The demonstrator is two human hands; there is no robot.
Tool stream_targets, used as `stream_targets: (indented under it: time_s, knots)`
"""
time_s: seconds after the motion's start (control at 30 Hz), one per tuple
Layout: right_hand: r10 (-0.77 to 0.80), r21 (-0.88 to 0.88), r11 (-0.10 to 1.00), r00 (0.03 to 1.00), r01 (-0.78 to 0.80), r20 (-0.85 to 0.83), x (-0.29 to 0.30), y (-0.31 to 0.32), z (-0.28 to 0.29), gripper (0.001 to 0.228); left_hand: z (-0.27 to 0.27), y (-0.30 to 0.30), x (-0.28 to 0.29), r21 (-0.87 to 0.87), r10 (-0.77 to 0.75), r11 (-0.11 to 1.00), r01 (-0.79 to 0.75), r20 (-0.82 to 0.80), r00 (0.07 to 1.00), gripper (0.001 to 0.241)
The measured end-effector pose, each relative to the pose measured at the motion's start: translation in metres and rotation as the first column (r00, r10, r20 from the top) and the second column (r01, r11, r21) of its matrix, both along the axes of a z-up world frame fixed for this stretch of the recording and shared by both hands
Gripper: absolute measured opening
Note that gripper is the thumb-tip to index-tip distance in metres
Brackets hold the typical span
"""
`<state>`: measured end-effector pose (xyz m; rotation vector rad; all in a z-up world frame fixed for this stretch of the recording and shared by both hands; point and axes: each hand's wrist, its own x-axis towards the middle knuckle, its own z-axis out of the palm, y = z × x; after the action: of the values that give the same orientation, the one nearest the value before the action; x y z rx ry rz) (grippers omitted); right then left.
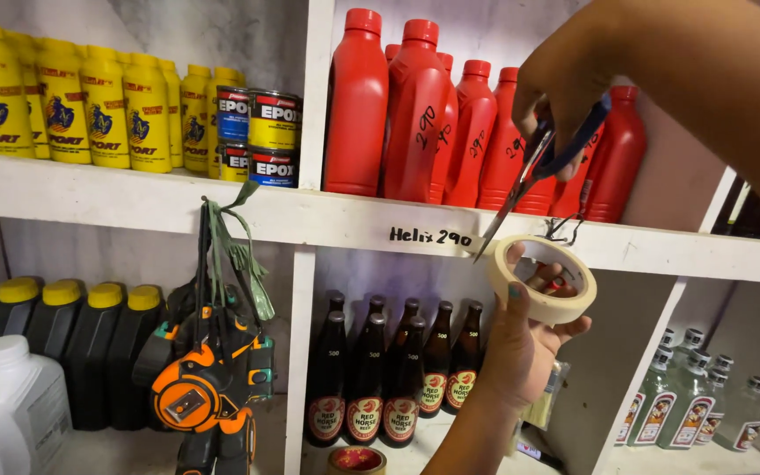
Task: The recorder is writing prices and names on tape and sticking them to the shelves of a small grocery or convenience store.
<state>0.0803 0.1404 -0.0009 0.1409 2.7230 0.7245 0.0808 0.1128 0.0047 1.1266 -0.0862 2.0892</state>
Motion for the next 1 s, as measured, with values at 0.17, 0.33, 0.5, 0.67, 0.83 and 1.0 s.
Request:
stream_targets:
  time_s: [0.17,0.33,0.5,0.67,0.83,1.0]
  knots:
    - [-0.009,0.029,1.0,1.0,0.009,-0.009,0.0,0.006,-0.003,0.074,-0.001,0.001,0.0,0.011,-0.005,1.0,0.005,-0.008,1.0,0.087]
    - [-0.023,0.052,0.998,1.0,0.024,-0.017,-0.001,0.01,-0.005,0.073,-0.001,0.001,0.0,0.018,-0.002,1.0,0.002,-0.015,1.0,0.092]
    - [-0.041,0.075,0.996,0.999,0.043,-0.024,-0.003,0.009,-0.012,0.072,0.003,-0.006,0.003,0.003,0.017,1.0,-0.017,-0.011,1.0,0.094]
    - [-0.048,0.104,0.993,0.998,0.051,-0.029,0.001,0.002,-0.003,0.071,0.003,-0.006,0.001,0.001,0.031,1.0,-0.031,-0.009,0.999,0.093]
    - [-0.062,0.122,0.99,0.997,0.066,-0.035,0.001,0.001,-0.004,0.07,0.0,-0.002,-0.001,0.012,0.017,1.0,-0.017,-0.019,1.0,0.092]
    - [-0.074,0.143,0.987,0.996,0.08,-0.045,-0.014,0.031,-0.023,0.069,-0.001,-0.002,-0.001,0.019,0.009,1.0,-0.009,-0.031,0.999,0.091]
